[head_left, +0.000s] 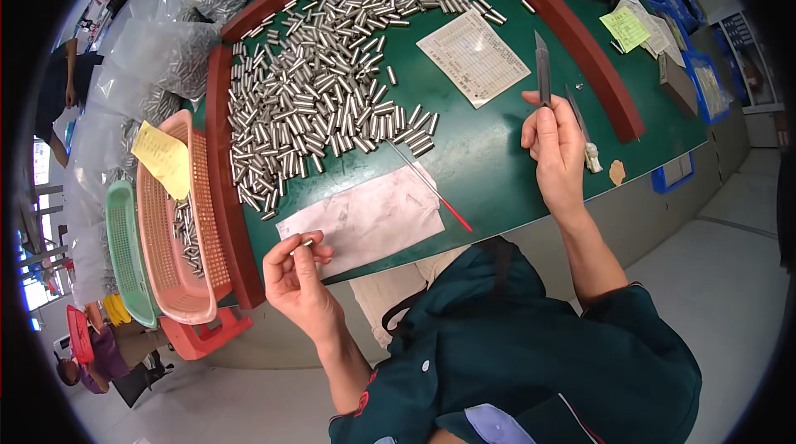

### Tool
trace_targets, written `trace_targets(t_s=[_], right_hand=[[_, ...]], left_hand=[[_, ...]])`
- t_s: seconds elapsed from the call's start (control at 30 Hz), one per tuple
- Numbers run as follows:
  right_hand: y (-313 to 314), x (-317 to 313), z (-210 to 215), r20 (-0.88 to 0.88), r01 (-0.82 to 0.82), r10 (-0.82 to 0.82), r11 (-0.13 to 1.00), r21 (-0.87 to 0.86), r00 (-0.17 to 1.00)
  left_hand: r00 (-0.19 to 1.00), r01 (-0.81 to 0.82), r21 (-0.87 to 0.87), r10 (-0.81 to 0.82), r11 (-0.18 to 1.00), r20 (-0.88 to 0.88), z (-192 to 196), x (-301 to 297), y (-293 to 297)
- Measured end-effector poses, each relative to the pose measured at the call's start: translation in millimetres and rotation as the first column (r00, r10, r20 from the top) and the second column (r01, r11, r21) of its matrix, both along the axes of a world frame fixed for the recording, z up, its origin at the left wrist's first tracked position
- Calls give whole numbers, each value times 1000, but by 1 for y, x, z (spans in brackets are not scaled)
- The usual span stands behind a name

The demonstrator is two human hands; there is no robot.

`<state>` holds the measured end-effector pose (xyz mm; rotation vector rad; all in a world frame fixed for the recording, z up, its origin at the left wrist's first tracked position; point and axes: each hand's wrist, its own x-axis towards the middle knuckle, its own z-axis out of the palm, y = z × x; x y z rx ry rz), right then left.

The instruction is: Manually inspect and clean the interior of small cylindrical metal components using a thin probe tool.

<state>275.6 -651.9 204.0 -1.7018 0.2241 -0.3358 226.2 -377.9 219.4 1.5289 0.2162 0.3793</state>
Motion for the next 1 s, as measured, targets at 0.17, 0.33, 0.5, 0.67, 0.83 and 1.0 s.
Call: trace_targets(t_s=[0.17,0.33,0.5,0.67,0.83,1.0], right_hand=[[0,2,0,-15,-22,21,999,-33,1000],[-1,4,0,-25,-38,37,998,-45,999],[1,4,1,-17,-25,24,996,-81,1000],[0,1,1,1,30,-30,968,-251,1000],[1,-5,4,-55,37,-62,929,-368,997],[-7,-12,19,16,75,-76,894,-442,997]], left_hand=[[1000,-17,51,17,999,-13,-6,17,-5],[998,-42,69,45,997,-45,-11,32,-10],[997,-43,111,49,993,-56,-12,39,-12],[992,-70,140,84,988,-93,-16,48,-15],[994,-94,205,103,974,-34,-24,39,-5],[992,-105,240,119,965,-43,-22,39,-5]])
